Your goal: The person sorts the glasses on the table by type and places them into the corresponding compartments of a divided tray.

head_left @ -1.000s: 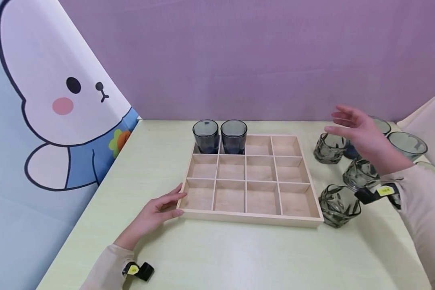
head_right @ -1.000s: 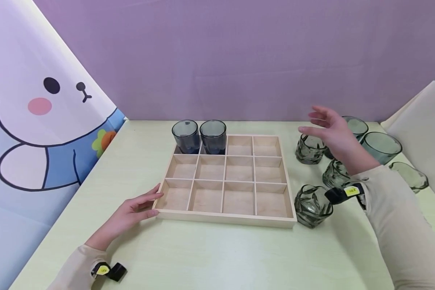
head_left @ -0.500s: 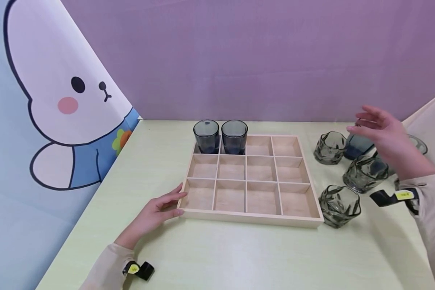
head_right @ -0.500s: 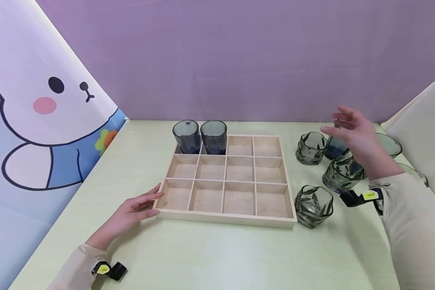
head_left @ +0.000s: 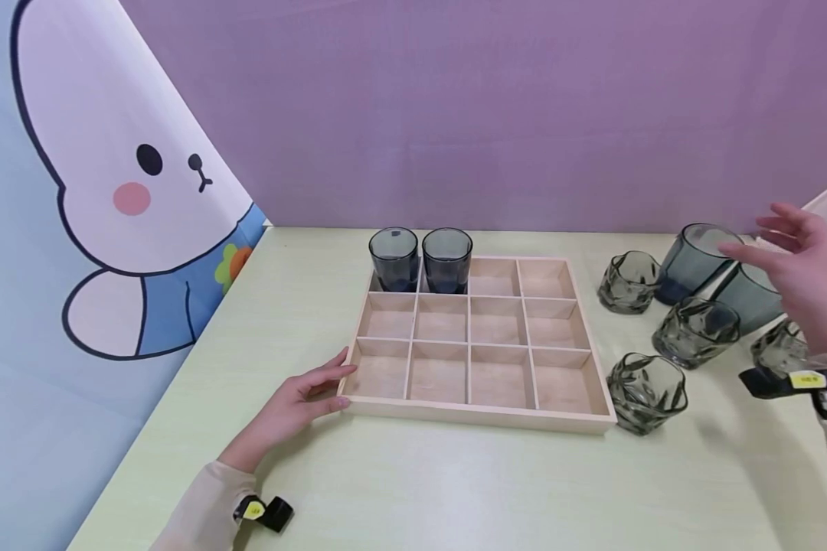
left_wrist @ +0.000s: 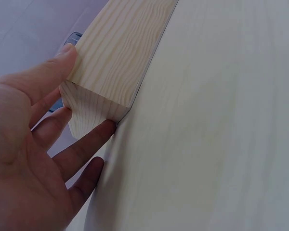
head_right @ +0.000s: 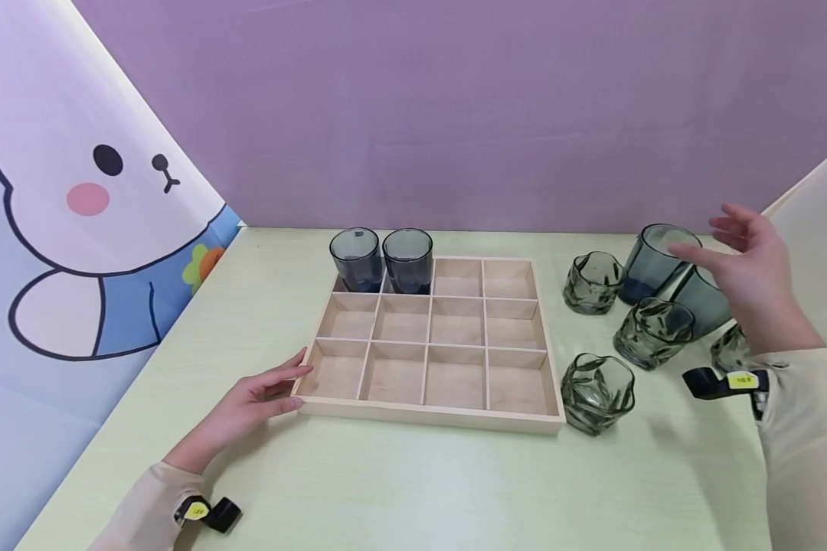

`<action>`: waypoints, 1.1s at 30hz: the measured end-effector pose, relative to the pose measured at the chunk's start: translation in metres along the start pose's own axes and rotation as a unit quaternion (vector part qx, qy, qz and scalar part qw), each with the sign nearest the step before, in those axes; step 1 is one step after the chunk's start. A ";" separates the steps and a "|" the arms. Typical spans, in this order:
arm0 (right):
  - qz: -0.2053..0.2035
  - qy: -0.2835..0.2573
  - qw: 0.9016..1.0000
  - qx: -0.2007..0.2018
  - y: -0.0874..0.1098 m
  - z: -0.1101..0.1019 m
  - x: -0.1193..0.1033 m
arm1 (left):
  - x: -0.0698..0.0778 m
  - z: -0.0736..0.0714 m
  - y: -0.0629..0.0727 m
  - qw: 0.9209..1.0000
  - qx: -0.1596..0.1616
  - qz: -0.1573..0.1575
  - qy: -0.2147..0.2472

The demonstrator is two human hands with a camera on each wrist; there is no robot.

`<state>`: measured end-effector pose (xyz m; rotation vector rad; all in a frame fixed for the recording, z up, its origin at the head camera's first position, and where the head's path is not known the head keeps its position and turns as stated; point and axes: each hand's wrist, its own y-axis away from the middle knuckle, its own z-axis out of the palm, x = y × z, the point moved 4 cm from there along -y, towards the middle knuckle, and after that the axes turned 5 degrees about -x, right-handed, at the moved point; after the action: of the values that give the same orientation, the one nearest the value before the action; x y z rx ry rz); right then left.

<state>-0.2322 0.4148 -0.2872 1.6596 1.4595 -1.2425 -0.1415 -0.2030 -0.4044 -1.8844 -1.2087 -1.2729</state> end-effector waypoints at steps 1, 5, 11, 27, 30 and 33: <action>0.000 0.017 1.000 0.013 0.001 -0.002 0.001 | 0.000 0.000 0.000 1.000 0.000 0.000 0.000; -0.005 0.023 0.998 0.054 0.003 -0.011 0.007 | 0.002 0.000 0.000 1.000 0.000 0.004 0.001; 0.015 0.053 0.996 0.077 0.006 -0.021 0.026 | 0.003 0.000 0.000 1.000 0.000 0.007 -0.004; 0.050 0.132 0.990 -0.024 -0.005 -0.035 0.088 | -0.001 0.000 0.000 1.000 -0.001 0.006 0.001; 0.052 0.148 0.987 -0.030 0.001 -0.032 0.078 | -0.001 0.000 -0.001 1.000 -0.002 0.006 0.002; 0.050 0.146 0.987 -0.044 0.007 -0.030 0.068 | -0.001 0.000 0.000 1.000 0.000 0.008 -0.004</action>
<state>-0.2208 0.4674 -0.3391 1.8893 1.5534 -0.8963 -0.1414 -0.2032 -0.4056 -1.8975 -1.1945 -1.2592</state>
